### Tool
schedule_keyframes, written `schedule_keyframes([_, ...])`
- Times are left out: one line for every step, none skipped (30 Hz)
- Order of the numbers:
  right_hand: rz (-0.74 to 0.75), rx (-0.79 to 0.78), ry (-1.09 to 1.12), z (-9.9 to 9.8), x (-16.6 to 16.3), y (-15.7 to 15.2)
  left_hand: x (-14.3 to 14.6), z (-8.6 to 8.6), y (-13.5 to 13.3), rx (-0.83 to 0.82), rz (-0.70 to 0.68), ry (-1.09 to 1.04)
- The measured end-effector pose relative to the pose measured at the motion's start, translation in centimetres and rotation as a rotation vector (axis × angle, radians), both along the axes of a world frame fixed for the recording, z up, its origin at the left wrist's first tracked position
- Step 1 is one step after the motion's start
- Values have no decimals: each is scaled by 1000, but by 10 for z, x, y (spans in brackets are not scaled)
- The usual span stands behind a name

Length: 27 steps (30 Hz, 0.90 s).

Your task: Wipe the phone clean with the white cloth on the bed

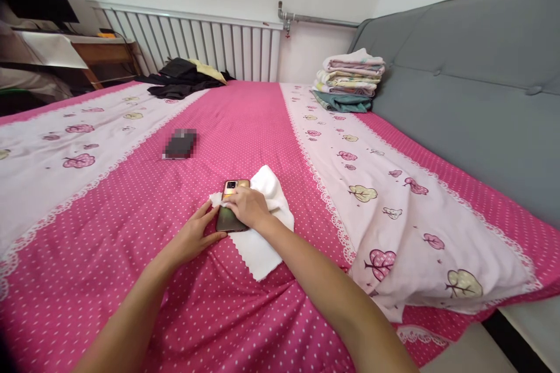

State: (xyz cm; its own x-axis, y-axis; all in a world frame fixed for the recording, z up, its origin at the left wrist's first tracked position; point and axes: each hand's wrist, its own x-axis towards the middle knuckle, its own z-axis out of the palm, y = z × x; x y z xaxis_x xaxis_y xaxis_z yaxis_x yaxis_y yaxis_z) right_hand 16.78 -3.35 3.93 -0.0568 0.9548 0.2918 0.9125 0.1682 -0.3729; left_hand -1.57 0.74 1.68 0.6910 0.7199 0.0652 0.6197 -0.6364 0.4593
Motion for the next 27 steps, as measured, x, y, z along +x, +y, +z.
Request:
schedule_keyframes([-22,1,5,0,0,3,0,0,0,-2,1,7])
schedule_keyframes([-45,3,10,-1,0,5,0,1,0,-1,0,11])
schedule_keyframes([-69,6,16,-1,1,6,0,1,-1,1,-1,13])
schedule_keyframes([-90,8,21,-2,1,7,0,1,-1,4,0,11])
schedule_keyframes([-109,6,25,-2,2,8,0,1,-1,7,1,6])
schedule_keyframes([-125,2,26,-2,3,8,0,1,-1,11,2,-1])
schedule_keyframes([-139,-6,27,-2,4,8,0,1,-1,14,1,-7])
schedule_keyframes([-152,-16,27,-2,4,8,0,1,-1,17,-2,-11])
schedule_keyframes([-164,-25,27,-1,5,8,0,1,-1,19,-6,-13])
schedule_keyframes([-177,-35,29,0,6,7,0,1,-1,19,-10,-12])
schedule_keyframes([-190,-47,31,1,6,5,0,1,-1,19,-12,-9])
schedule_keyframes([-202,-61,32,3,7,3,0,0,-1,18,-14,-7])
schedule_keyframes([-210,-79,33,5,7,1,0,0,0,18,-15,-8])
schedule_keyframes([-214,-99,35,8,7,-2,-1,-1,0,20,-16,-13])
schedule_keyframes([-212,-120,37,11,8,-5,-1,-2,1,23,-17,-21])
schedule_keyframes([-208,-139,40,13,8,-8,-1,-3,1,26,-19,-29])
schedule_keyframes([-202,-156,46,16,8,-12,-2,-3,2,29,-19,-37])
schedule_keyframes([-193,-168,54,18,9,-15,-2,-4,2,32,-19,-44])
schedule_keyframes([-178,-178,66,20,10,-19,-2,-3,1,34,-19,-51])
schedule_keyframes([-154,-185,81,21,11,-22,-2,-3,1,36,-19,-56])
schedule_keyframes([-117,-190,97,23,12,-25,-1,-2,0,35,-17,-58])
schedule_keyframes([-66,-197,115,23,14,-28,-1,-1,0,31,-15,-56])
schedule_keyframes([-7,-206,131,23,15,-30,0,1,-1,25,-10,-51])
schedule_keyframes([51,-215,143,24,16,-32,0,2,-2,19,-6,-45])
schedule_keyframes([103,-225,151,23,16,-33,0,2,-2,14,0,-43])
schedule_keyframes([145,-236,155,23,16,-34,1,3,-2,12,1,-45])
schedule_keyframes([176,-244,154,23,16,-34,1,3,-2,14,-1,-53])
